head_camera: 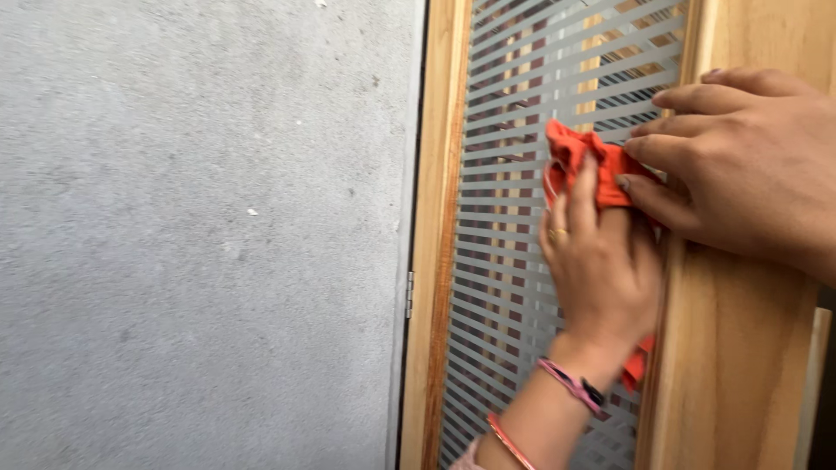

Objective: The person wipes the wooden frame and frosted glass panel of a door using an orange cloth. They clean the edges, corners, and the metal handle area, moving systematically around the door surface.

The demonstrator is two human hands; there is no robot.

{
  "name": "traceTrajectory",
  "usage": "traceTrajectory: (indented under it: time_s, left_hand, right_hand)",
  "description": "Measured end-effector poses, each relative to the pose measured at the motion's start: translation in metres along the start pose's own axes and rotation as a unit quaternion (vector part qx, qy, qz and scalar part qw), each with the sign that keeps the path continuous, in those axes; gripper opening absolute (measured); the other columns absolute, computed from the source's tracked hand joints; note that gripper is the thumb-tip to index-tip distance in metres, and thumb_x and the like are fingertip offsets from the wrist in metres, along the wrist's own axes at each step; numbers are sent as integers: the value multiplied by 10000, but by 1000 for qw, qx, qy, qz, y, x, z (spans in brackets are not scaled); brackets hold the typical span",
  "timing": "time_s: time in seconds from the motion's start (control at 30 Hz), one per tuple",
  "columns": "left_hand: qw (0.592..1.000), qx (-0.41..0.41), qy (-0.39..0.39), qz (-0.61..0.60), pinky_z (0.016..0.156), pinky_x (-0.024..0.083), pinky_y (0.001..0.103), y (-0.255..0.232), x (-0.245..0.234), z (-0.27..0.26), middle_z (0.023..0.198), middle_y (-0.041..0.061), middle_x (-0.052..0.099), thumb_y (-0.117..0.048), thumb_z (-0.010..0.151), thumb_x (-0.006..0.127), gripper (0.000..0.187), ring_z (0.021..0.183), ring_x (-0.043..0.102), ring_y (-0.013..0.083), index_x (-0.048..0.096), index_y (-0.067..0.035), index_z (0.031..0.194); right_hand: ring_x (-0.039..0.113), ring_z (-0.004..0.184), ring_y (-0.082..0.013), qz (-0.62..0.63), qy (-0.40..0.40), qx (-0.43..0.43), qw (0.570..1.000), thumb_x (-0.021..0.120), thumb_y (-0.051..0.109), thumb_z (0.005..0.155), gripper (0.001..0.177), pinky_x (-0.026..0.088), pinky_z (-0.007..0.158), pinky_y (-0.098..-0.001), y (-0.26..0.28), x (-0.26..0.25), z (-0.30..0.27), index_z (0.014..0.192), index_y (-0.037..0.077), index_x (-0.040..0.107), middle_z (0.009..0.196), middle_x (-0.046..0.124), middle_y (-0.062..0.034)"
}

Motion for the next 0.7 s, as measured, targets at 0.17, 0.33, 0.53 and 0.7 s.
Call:
traceTrajectory:
  time_s: [0.17,0.33,0.53,0.7]
  left_hand:
    - [997,17,-25,73,1265,257,651,53,3,14,1659,200,404,-153,1011,556,281,1579,283,508,657,-53,1253]
    - [987,-132,-27,90,1132,324,632,125,-10,8,1635,180,402,-142,911,573,138,1505,347,460,670,-44,910]
    - [966,-233,-23,112,1180,242,645,129,-24,-28,1654,116,352,-179,988,497,214,1483,365,380,664,-57,1045]
    - [988,-134,-46,67,1188,139,656,43,-14,-40,1696,224,259,-169,1006,465,452,1550,162,469,629,-24,1401]
  right_hand:
    - [670,1225,-105,-17,44,-11,999,612,525,890,368,463,1139,-334,-1,0,-1,1022,245,810,1096,784,56]
    - [661,1239,-88,-26,73,-1,997,593,538,915,373,455,1152,-323,1,-3,0,1032,255,806,1094,781,67]
    - [662,1222,-86,-33,87,5,996,594,551,902,390,452,1152,-322,2,-4,1,1037,253,806,1094,782,63]
    - [677,1209,-88,-22,62,-1,998,619,521,896,351,461,1147,-323,2,-5,3,1001,246,810,1080,786,63]
Point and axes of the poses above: each hand's wrist, its own z-axis towards the middle knuckle, its own x-axis out of the palm, y = z × x, the point moved 1 cm from there along z, towards the middle knuckle
